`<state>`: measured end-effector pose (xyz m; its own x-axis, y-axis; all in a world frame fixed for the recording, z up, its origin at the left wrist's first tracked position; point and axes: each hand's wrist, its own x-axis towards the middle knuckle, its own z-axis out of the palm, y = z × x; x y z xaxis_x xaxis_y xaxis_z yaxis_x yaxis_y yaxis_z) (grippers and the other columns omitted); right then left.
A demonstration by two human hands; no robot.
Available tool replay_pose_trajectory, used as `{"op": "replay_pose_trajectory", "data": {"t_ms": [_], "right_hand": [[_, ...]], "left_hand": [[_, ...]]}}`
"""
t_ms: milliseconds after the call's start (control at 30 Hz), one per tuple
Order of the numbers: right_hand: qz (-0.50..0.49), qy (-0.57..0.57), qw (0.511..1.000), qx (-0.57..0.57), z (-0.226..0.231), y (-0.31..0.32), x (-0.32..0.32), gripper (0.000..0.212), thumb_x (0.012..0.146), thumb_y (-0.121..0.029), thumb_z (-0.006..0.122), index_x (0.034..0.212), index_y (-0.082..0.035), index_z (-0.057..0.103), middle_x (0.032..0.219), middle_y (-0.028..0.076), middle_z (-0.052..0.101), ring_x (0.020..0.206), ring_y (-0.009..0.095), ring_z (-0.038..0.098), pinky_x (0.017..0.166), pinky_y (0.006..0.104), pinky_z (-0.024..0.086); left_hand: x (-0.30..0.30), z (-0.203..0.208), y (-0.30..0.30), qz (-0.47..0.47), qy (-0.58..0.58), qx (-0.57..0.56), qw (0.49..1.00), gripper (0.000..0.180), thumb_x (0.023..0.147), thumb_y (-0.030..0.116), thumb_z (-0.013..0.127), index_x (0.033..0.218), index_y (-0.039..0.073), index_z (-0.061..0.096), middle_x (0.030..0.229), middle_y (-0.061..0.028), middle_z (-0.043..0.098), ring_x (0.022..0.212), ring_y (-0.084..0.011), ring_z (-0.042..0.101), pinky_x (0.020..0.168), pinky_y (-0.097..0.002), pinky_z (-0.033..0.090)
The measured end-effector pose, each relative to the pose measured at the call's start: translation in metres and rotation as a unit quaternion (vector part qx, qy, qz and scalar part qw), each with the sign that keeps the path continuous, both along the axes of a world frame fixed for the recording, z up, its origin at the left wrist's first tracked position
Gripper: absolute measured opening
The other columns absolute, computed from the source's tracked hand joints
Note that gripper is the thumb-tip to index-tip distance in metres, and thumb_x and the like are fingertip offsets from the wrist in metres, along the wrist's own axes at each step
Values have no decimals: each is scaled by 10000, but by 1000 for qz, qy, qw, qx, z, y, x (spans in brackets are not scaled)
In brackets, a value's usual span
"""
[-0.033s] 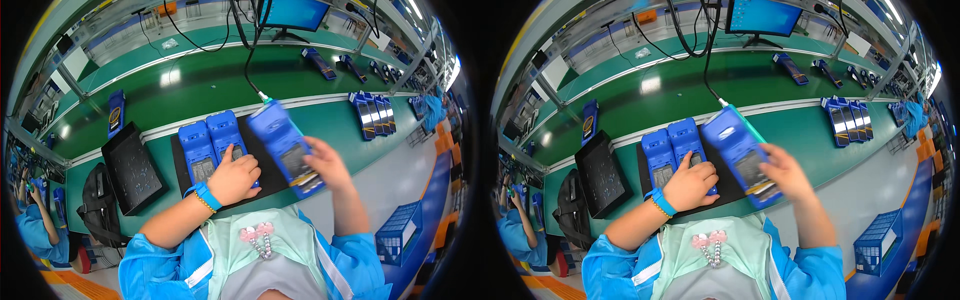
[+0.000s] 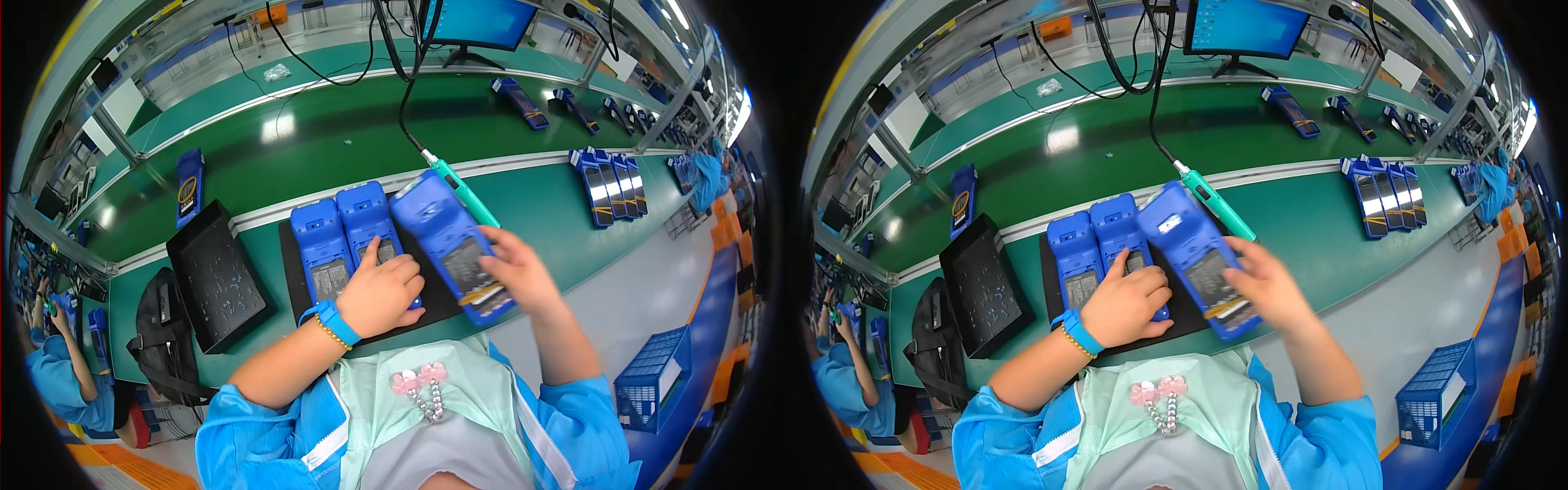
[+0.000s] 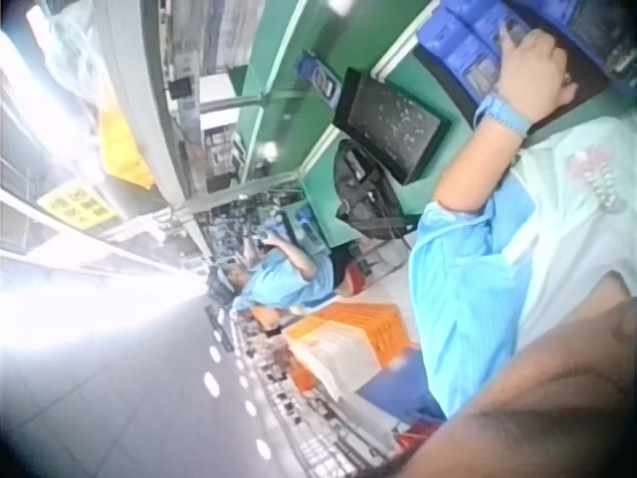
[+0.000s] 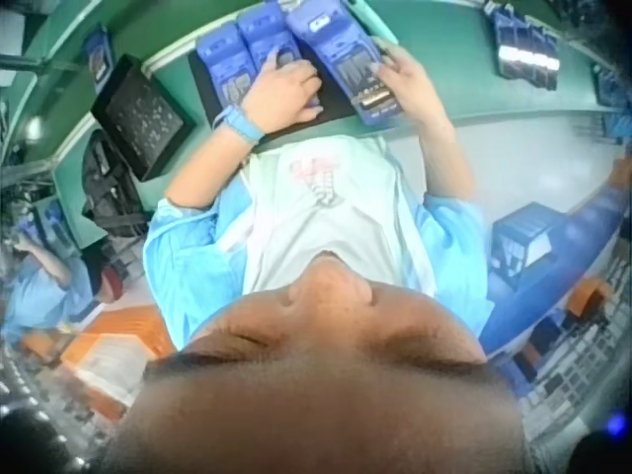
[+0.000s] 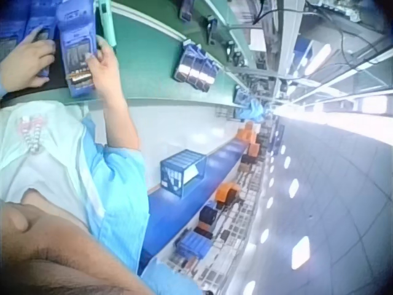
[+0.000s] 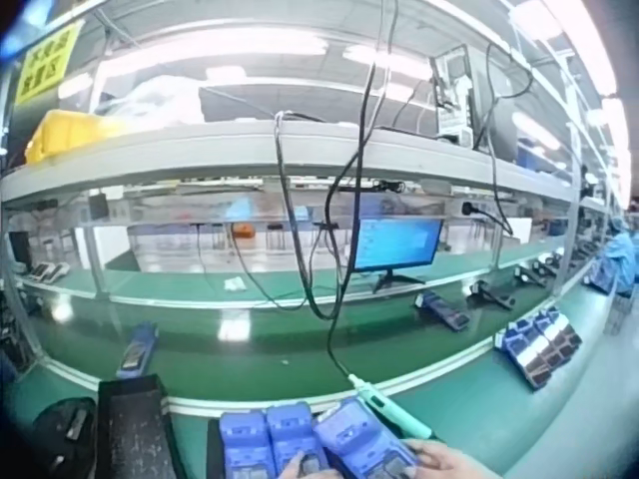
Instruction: The person assembles electronic handheld devices by inserting batteries and other components from a component tray into the device, then securing them with screws using an electric screwdriver.
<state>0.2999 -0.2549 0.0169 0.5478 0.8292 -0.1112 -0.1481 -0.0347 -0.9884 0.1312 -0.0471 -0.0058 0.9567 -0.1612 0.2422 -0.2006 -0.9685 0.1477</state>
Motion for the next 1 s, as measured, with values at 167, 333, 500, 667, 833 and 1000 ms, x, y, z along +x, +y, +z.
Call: {"op": "replay_pose_trajectory", "data": {"t_ms": [167, 333, 500, 667, 833, 1000], "right_hand": [[-57, 133, 989, 3, -40, 51, -25, 445, 1002, -36, 499, 1437, 7, 423, 1220, 128, 644, 1045, 181, 663, 904, 327, 545], [-43, -103, 992, -53, -51, 58, -32, 442, 971, -103, 561, 1389, 22, 486, 1186, 183, 651, 1066, 295, 670, 911, 361, 529], [-48, -467, 850, -238, -23, 50, -46, 540, 906, -283, 688, 1317, 47, 569, 1006, 172, 578, 969, 362, 597, 830, 423, 516], [-97, -573, 792, -186, -43, 49, -47, 547, 883, -302, 704, 1259, 82, 604, 952, 155, 545, 957, 349, 581, 788, 424, 515], [-139, -562, 793, -189, -49, 57, -48, 527, 864, -298, 713, 1166, 124, 620, 952, 180, 572, 914, 367, 601, 782, 430, 522], [-126, -543, 810, -181, -46, 77, -48, 538, 878, -320, 702, 1128, 149, 619, 933, 218, 566, 838, 382, 631, 737, 434, 541]], "left_hand": [[-14, 14, 9, -11, 13, -34, 999, 366, 705, 351, 813, 948, 93, 720, 1001, -23, 650, 1142, -194, 610, 1138, -612, 303], [-29, 11, 7, -1, -1, -56, 998, 485, 642, 340, 876, 1023, 89, 712, 1112, -70, 623, 1163, -254, 598, 1123, -619, 320], [-80, 41, 24, 119, -81, -140, 980, 557, 645, 310, 899, 1098, 70, 680, 1263, -163, 574, 1247, -386, 531, 1089, -563, 381], [-119, 0, 19, 301, -26, -169, 938, 881, 748, 261, 845, 1448, -29, 395, 1518, -279, 346, 1425, -470, 331, 1159, -497, 319], [-114, -23, 7, 411, 29, -113, 904, 1092, 737, 322, 851, 1528, -78, 214, 1547, -332, 274, 1460, -481, 259, 1198, -514, 232], [-124, -33, 8, 400, -111, -255, 873, 1035, 731, 215, 824, 1537, -57, 234, 1521, -280, 345, 1395, -422, 378, 1163, -454, 318]]}}
